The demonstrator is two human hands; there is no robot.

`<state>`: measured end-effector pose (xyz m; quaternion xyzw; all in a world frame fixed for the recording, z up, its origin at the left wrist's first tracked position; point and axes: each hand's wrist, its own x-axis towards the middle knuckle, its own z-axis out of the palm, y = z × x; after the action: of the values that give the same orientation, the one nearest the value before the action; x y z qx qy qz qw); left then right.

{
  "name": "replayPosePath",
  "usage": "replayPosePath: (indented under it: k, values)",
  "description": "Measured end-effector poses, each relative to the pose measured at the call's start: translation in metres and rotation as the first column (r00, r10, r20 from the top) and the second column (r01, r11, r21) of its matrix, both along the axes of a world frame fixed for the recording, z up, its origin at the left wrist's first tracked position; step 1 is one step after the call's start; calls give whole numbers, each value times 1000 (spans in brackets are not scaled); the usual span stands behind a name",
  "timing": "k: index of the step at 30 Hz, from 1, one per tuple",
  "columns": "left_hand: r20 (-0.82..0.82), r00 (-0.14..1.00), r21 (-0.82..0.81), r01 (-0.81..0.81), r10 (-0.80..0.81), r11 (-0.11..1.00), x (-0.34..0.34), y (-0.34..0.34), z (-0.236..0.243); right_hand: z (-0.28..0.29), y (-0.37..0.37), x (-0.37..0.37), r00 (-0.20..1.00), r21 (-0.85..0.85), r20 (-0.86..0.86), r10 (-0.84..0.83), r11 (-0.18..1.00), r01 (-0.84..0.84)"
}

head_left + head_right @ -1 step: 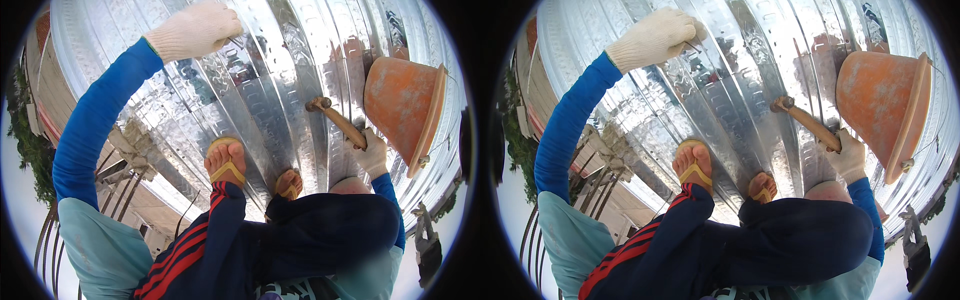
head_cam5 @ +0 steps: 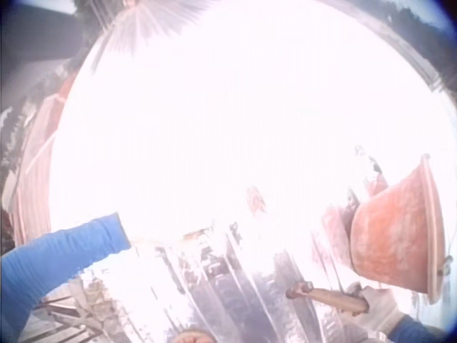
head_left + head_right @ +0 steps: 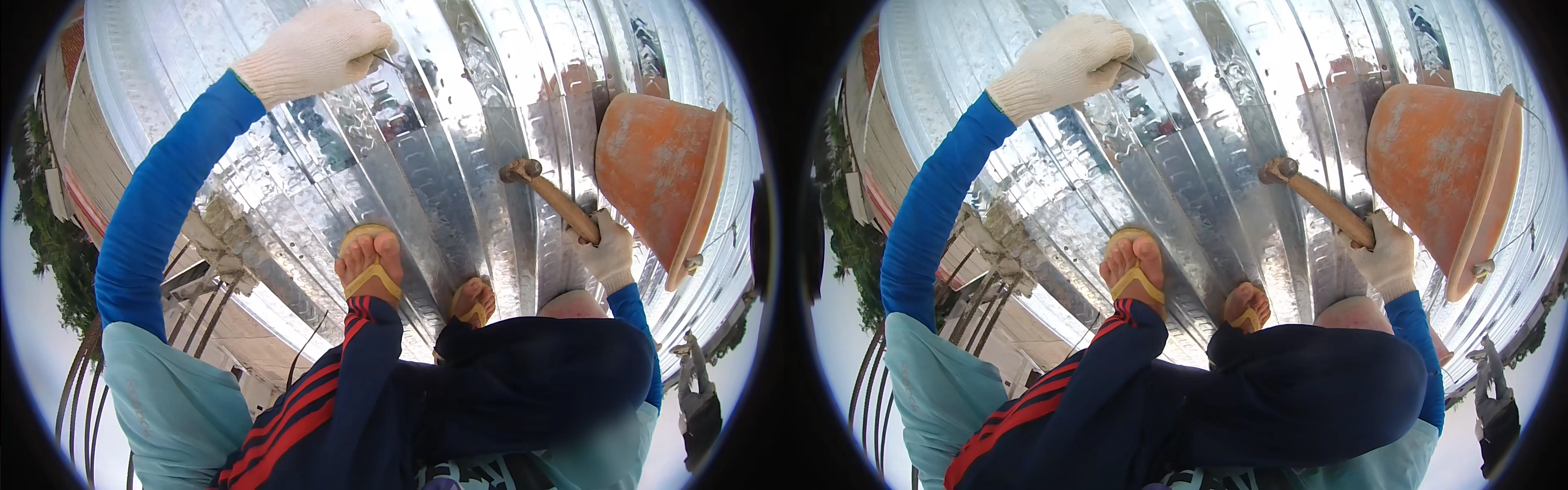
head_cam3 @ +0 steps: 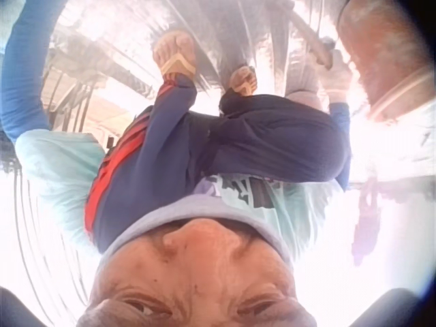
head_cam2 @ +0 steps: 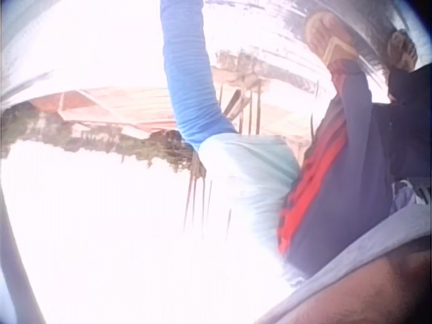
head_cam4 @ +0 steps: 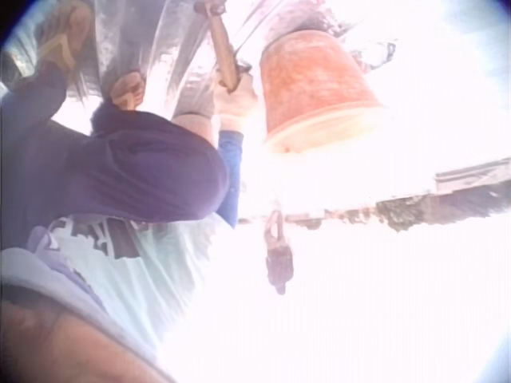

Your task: The person hammers nails into a corrugated metal roof sheet to secure it to the roof structure. They then walk across the roof and lift a large metal sheet to position it over the roof frame.

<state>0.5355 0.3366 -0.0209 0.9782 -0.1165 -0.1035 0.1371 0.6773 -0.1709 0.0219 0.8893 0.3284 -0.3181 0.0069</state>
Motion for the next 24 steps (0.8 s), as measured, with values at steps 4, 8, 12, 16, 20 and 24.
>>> replayPosePath:
  k: [4, 8, 12, 16, 20, 24]
  values:
    - [-33, 913, -255, -402, 407, 880, -21, -12, 23, 0, -3, 0, 1000, -1, 12, 10, 1000, -10]
    - [-147, 636, -462, -722, 758, 515, -62, -47, 46, 3, 6, -1, 1000, 10, 0, -9, 1000, 9]
    - [-248, 494, -498, -803, 834, 327, -123, -101, 65, 1, 3, -4, 1000, 68, -16, -11, 998, 12]
    - [-91, 477, -491, -785, 874, 377, -193, -139, 55, 5, 5, -7, 1000, 38, -2, -6, 999, 6]
    - [28, 286, -448, -853, 958, 267, -247, -159, 42, 5, 5, -8, 999, 53, -5, 32, 998, -32]
    - [-122, 175, -504, -859, 977, 91, -268, -160, 33, 0, -3, -8, 1000, 82, -5, 20, 996, -19]
